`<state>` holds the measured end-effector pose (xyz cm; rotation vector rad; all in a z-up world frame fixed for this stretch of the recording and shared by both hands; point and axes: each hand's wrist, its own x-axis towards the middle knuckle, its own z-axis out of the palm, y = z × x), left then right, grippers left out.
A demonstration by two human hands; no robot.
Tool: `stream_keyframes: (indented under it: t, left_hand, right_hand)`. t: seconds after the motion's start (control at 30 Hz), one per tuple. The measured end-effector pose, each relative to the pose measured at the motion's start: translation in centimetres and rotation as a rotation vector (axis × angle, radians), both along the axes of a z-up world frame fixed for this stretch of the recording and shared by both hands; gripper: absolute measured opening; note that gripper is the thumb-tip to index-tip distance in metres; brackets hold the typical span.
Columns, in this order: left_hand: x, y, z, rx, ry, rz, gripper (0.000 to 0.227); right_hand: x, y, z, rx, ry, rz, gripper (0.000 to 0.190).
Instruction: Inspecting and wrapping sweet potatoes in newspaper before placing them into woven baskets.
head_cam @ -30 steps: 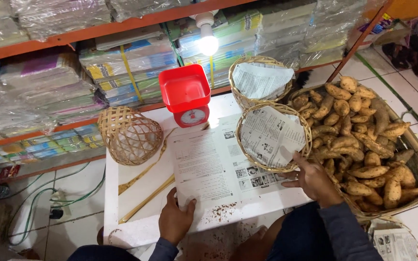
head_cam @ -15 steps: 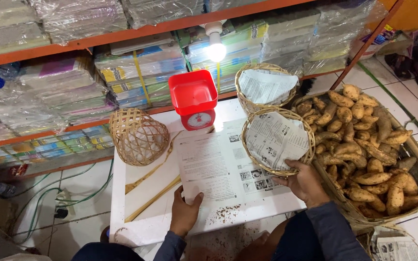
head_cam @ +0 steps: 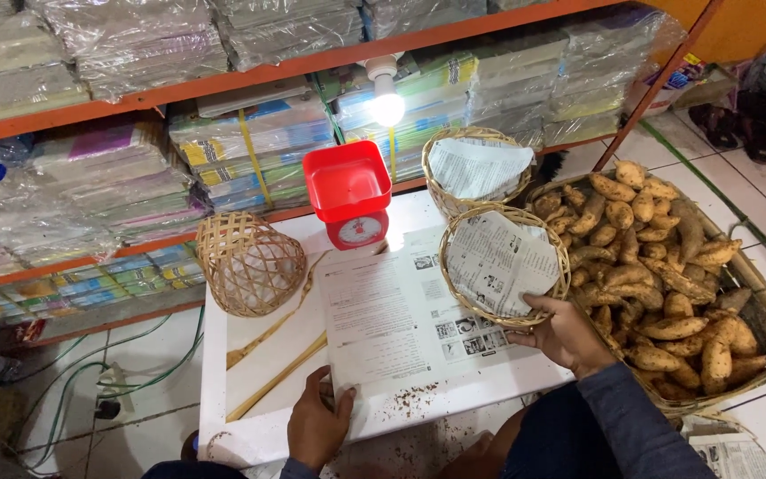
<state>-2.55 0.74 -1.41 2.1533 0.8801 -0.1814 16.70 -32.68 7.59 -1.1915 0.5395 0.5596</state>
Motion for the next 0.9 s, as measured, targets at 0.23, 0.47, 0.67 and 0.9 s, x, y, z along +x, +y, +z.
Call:
stream_keyframes:
  t: [0.23, 0.47, 0.67, 0.9]
  left_hand:
    - [-0.3, -0.6, -0.2, -0.021, -0.002, -0.005, 0.075]
    - [-0.1, 0.2, -2.1, 0.012, -0.124, 0.019, 0.082]
    - [0.5, 2.6, -1.2, 0.076, -0.088, -0.172, 0.056]
    - [6.0, 10.9, 5.5, 0.546, -0.629, -0.19, 0.06]
  right_hand:
    - [1.6, -1.1, -4.4, 0.0, -0.007, -0.051, 0.041]
    - [1.4, -1.6, -4.9, 0.041, -0.012, -0.055, 0.045]
    - [-0.2, 0.0, 0.1, 0.001, -0.005, 0.013, 0.046]
    - [0.1, 0.0, -1.6, 0.009, 0.045, -0.072, 0.066]
